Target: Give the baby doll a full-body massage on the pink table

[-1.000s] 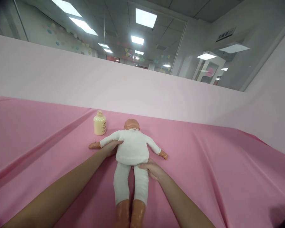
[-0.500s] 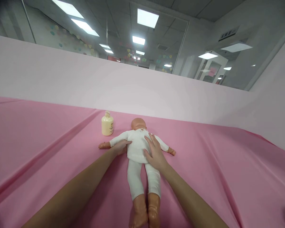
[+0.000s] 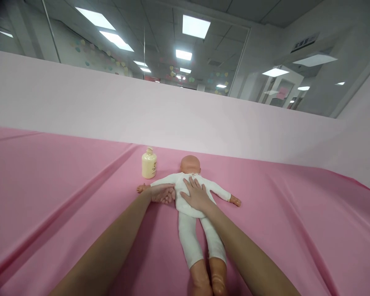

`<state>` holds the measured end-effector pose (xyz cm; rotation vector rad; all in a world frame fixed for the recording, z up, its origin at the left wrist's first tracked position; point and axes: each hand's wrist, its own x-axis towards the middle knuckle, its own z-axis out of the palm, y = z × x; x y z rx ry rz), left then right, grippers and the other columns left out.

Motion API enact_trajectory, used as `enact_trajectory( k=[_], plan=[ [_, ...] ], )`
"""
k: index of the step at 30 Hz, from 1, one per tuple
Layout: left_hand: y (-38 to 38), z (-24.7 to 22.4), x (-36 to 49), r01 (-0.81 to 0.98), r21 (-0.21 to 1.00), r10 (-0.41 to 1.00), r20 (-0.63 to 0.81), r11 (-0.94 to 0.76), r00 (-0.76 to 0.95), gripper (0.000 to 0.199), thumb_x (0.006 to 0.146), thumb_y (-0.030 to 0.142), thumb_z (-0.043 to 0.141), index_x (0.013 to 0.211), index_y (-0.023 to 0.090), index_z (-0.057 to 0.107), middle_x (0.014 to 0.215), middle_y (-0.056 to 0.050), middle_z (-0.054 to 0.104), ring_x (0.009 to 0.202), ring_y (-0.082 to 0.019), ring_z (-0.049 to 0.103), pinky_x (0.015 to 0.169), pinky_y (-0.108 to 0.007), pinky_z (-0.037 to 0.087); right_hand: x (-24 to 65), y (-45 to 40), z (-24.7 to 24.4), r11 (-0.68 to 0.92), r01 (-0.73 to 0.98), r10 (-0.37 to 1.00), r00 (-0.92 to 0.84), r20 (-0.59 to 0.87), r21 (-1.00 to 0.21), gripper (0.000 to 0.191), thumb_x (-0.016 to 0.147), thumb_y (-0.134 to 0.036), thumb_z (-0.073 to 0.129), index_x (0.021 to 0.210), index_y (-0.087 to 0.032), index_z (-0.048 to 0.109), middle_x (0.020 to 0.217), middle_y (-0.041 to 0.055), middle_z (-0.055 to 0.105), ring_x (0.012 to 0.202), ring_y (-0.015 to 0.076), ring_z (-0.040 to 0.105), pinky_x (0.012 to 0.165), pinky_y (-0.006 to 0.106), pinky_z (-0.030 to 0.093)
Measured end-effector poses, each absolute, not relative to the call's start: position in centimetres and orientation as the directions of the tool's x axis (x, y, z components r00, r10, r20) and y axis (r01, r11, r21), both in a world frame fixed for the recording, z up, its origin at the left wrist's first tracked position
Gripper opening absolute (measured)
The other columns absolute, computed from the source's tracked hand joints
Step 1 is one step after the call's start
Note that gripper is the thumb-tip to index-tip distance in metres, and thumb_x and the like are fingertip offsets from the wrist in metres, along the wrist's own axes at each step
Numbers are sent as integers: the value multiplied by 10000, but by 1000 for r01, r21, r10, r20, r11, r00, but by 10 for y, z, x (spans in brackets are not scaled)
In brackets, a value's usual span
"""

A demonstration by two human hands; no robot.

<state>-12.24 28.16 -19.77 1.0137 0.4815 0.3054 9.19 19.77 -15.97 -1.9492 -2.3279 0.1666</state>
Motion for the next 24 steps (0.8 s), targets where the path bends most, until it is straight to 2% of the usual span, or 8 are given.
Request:
enact_trajectory(
  k=[2,4,7,10,14,19,22,24],
  plan=[
    [284,-198,-119,-124,821,433,-160,557,887,586,954,481,305,997,24,670,748,-123,672,640,-171,630,665,-256,495,91,201,-154,188,967,982,-187,21,-173,686,942,-639,342,1512,-284,203,1567,54,93,1433,324,93,1115,569,152],
    [286,-198,-113,-377,732,564,-13,568,826,596,936,534,328,1102,52,638,879,-136,689,827,-208,669,815,-286,499,88,208,-147,216,946,976,-203,78,-243,641,926,-589,438,1457,-240,355,1515,99,273,1389,338,242,1099,531,241],
    [287,-198,-103,-652,536,698,154,536,700,674,904,606,360,1248,58,550,1203,-185,619,1135,-274,592,1027,-363,412,75,225,-131,293,852,947,-196,254,-434,428,938,-421,464,1280,-175,545,1298,122,539,1203,272,502,1030,423,393],
    [288,-198,-99,-706,436,703,203,559,682,760,882,655,367,1351,63,450,1333,-197,534,1246,-298,510,1089,-413,357,50,244,-112,460,701,863,-208,460,-545,366,930,-283,432,1270,-189,530,1304,78,534,1192,205,517,1019,369,431],
    [288,-195,-100,-706,394,713,159,589,683,825,856,698,368,1393,72,398,1350,-207,516,1282,-294,477,1083,-394,371,3,268,-87,664,639,696,-337,634,-389,474,909,-198,423,1382,-204,427,1488,46,323,1388,176,278,1162,383,273],
    [287,-190,-101,-702,428,734,121,569,668,837,833,739,354,1369,104,448,1351,-191,520,1285,-289,471,1029,-360,423,-47,308,-75,754,619,589,-490,642,-219,640,886,-142,384,1499,-170,199,1569,28,66,1444,170,81,1158,371,287],
    [287,-189,-98,-715,458,748,149,528,647,744,855,712,353,1341,166,491,1353,-156,530,1270,-292,482,1007,-378,434,-64,330,-83,729,668,586,-499,638,-147,653,861,-102,375,1489,-130,198,1565,65,85,1436,194,115,1148,372,295],
    [287,-189,-95,-746,460,778,167,482,606,706,866,695,354,1317,177,517,1355,-148,532,1257,-303,491,997,-393,438,-70,341,-89,671,726,646,-471,601,-151,596,848,-95,386,1436,-111,293,1518,114,231,1372,225,283,1095,379,359]
  ],
)
